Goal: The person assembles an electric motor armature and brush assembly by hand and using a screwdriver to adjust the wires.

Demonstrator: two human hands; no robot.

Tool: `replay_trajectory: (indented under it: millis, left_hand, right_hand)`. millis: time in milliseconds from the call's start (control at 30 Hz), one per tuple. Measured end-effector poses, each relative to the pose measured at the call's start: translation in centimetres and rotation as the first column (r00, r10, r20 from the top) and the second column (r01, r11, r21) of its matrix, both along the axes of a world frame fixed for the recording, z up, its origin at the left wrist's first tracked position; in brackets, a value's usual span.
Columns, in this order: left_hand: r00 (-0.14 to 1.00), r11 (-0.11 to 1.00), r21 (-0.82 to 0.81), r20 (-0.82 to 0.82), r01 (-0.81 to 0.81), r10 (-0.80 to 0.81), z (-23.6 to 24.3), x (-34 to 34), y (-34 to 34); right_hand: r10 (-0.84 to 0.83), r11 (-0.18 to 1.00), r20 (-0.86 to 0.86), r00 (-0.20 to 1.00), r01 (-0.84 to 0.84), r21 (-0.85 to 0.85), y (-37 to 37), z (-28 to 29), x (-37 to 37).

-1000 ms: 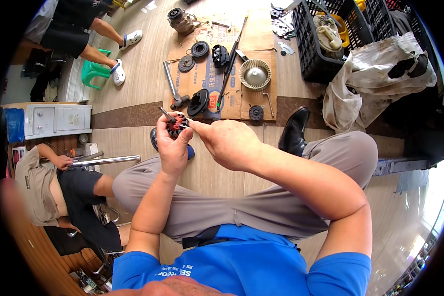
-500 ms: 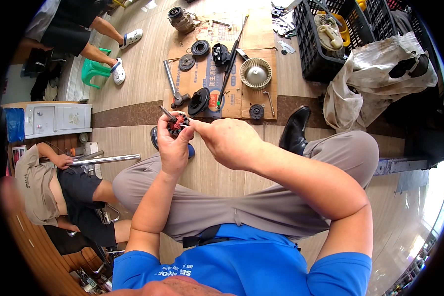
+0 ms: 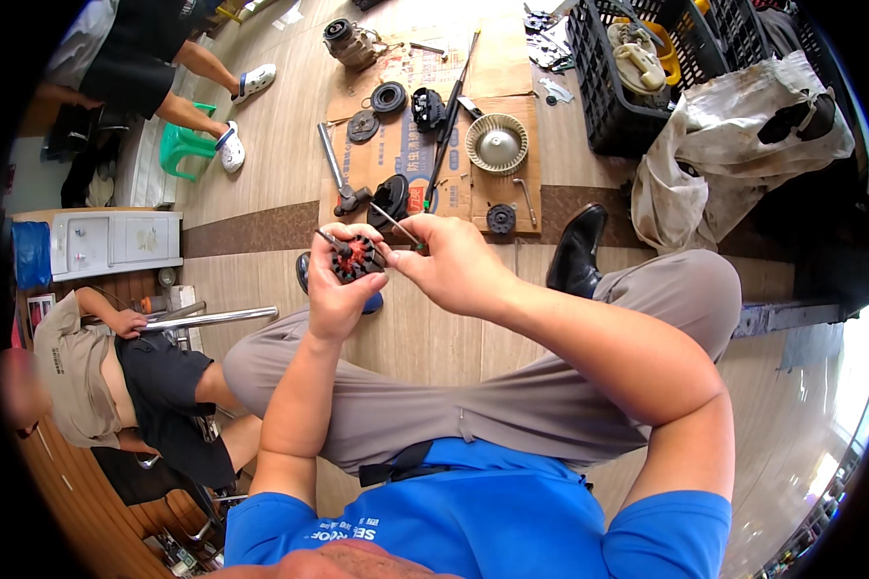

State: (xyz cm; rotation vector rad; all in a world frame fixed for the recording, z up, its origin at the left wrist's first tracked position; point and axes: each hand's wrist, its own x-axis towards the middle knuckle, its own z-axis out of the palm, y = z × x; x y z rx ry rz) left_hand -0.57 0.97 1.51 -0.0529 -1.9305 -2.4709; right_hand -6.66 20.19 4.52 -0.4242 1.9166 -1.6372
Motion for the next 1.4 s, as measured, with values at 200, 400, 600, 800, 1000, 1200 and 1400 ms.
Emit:
replay_trajectory:
  millis: [200,400,600,800,1000,1200,1400]
  left_hand:
    - [0.996,0.957,0.278,-0.022,0.084,-0.081,1.0,-0.3,0.2]
    - [0.98,0.94,0.308,0.077,0.149,-0.181,1.0,0.1,-1.2]
    - [0.969,0.945,0.218,-0.024,0.245,-0.246,0.8,-0.3,-1.1]
    - [0.989,0.972,0.192,-0.073,0.139,-0.127,1.4,0.0,0.8]
    - [0.994,0.989,0.136,0.081,0.06,-0.071,-0.8,0.4,0.2]
    - [0.988,0.973,0.172,-0.045,0.151,-0.146,0.2,0.6,1.2]
    - [0.991,0.992,0.051,0.048,0.12,-0.122,1.2,0.8,1.6]
  right_hand:
    - [0.211,0.96,0.502,0.839,-0.08,-0.269,0.1,-1.9,0.0]
    - [0.371,0.877,0.666,0.647,-0.009,-0.48,-0.4,-2.3,0.4]
    - [0.275,0.929,0.499,0.822,-0.092,-0.359,-0.7,-2.1,0.6]
    - [0.155,0.899,0.371,0.916,0.025,-0.437,-1.1,-2.3,1.2]
    - [-0.091,0.89,0.282,0.955,0.205,-0.407,-1.8,-3.4,1.0]
    - [-0.198,0.941,0.013,0.98,0.194,-0.279,-2.0,-3.9,1.8]
    - [-0.196,0.968,-0.1,0.975,0.176,-0.182,-1.9,-3.4,1.9]
